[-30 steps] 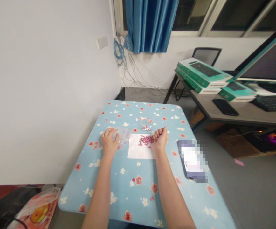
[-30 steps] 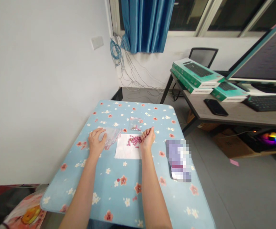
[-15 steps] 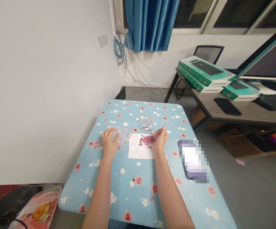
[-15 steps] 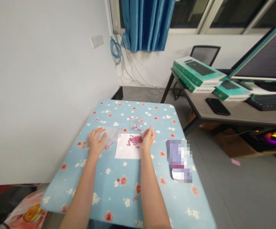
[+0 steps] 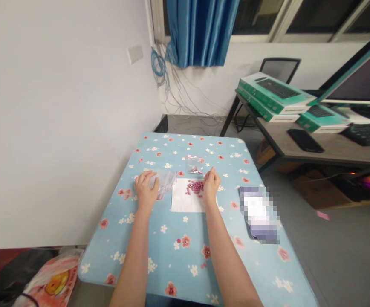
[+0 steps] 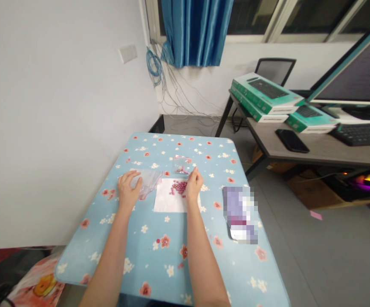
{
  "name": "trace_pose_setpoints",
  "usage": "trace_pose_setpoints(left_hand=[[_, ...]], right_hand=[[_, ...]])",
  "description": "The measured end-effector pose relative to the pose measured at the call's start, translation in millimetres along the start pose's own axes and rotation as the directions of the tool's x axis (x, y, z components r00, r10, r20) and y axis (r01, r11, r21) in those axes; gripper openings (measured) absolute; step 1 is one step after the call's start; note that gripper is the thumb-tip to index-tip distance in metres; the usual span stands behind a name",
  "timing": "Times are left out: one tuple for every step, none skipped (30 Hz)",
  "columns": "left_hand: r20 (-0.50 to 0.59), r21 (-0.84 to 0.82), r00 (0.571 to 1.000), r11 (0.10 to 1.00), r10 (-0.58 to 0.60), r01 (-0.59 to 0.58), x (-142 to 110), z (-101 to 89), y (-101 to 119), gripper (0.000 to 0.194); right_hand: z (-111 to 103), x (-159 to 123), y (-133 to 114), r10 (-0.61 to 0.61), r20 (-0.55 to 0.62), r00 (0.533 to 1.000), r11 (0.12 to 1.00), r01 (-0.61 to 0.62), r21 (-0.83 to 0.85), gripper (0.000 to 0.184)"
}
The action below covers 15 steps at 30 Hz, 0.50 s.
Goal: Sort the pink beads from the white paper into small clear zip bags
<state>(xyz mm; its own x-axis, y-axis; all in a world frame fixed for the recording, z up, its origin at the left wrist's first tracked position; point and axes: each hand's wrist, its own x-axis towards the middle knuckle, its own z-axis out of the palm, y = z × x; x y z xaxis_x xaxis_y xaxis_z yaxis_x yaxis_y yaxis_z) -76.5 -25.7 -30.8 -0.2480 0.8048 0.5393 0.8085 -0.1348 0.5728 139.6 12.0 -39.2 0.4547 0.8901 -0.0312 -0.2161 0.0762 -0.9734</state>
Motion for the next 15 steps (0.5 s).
trace_pose_setpoints(left_hand=[[-0.001,-0.001,1.000,1.000,-0.005,0.005,0.1,-0.2,0.5,0.018],[-0.001,-0.004,1.000,1.000,-0.009,0.009,0.1,-0.3,0.9,0.018],[-0.002,-0.007,1.000,1.000,-0.012,0.012,0.1,-0.5,1.3,0.018],[-0.002,-0.009,1.000,1.000,-0.012,0.012,0.1,-0.6,1.5,0.018],[-0.003,-0.011,1.000,1.000,-0.010,0.010,0.1,-0.7,1.6,0.018],[-0.004,-0.011,1.000,1.000,-0.006,0.006,0.0,-0.7,1.6,0.018],[-0.005,-0.011,1.000,1.000,-0.002,0.002,0.0,-0.6,1.4,0.018],[-0.007,-0.010,1.000,1.000,0.002,-0.002,-0.1,-0.5,1.1,0.018],[-0.007,-0.010,1.000,1.000,0.006,-0.006,-0.1,-0.4,0.8,0.018],[-0.007,-0.010,1.000,1.000,0.008,-0.008,0.0,-0.3,0.4,0.018],[-0.005,-0.011,1.000,1.000,0.008,-0.008,0.1,-0.1,0.2,0.018],[-0.002,-0.012,1.000,1.000,0.007,-0.007,0.2,0.1,-0.1,0.018],[0.001,-0.012,1.000,1.000,0.005,-0.005,0.4,0.3,-0.2,0.018],[0.002,-0.010,1.000,1.000,0.003,-0.003,0.5,0.4,-0.3,0.018],[0.000,-0.008,1.000,1.000,0.002,-0.002,0.6,0.6,-0.4,0.018]], right_hand=[[0.1,0.1,1.0,-0.047,-0.019,0.999,0.999,0.047,-0.016,0.056],[0.3,0.1,2.0,-0.105,-0.046,0.993,0.994,0.104,-0.032,0.056],[0.6,0.0,2.9,-0.156,-0.069,0.985,0.987,0.153,-0.048,0.056],[0.8,-0.2,3.7,-0.180,-0.071,0.981,0.982,0.176,-0.062,0.056],[1.0,-0.5,4.1,-0.193,-0.067,0.979,0.979,0.188,-0.072,0.055],[1.2,-1.0,4.0,-0.199,-0.062,0.978,0.978,0.194,-0.080,0.055],[1.3,-1.7,3.6,-0.203,-0.055,0.978,0.977,0.198,-0.084,0.055],[1.3,-2.4,2.7,-0.205,-0.048,0.978,0.976,0.201,-0.086,0.054],[1.4,-3.2,1.6,-0.207,-0.042,0.977,0.976,0.203,-0.084,0.054],[1.4,-4.0,0.4,-0.207,-0.038,0.978,0.976,0.203,-0.080,0.053],[1.5,-4.6,-0.9,-0.204,-0.036,0.978,0.977,0.201,-0.073,0.052],[1.6,-5.1,-2.0,-0.200,-0.036,0.979,0.978,0.197,-0.064,0.051],[1.7,-5.4,-3.0,-0.195,-0.037,0.980,0.980,0.193,-0.056,0.051],[1.7,-5.6,-3.8,-0.191,-0.035,0.981,0.981,0.190,-0.049,0.050],[1.8,-5.7,-4.4,-0.190,-0.032,0.981,0.981,0.188,-0.044,0.050]])
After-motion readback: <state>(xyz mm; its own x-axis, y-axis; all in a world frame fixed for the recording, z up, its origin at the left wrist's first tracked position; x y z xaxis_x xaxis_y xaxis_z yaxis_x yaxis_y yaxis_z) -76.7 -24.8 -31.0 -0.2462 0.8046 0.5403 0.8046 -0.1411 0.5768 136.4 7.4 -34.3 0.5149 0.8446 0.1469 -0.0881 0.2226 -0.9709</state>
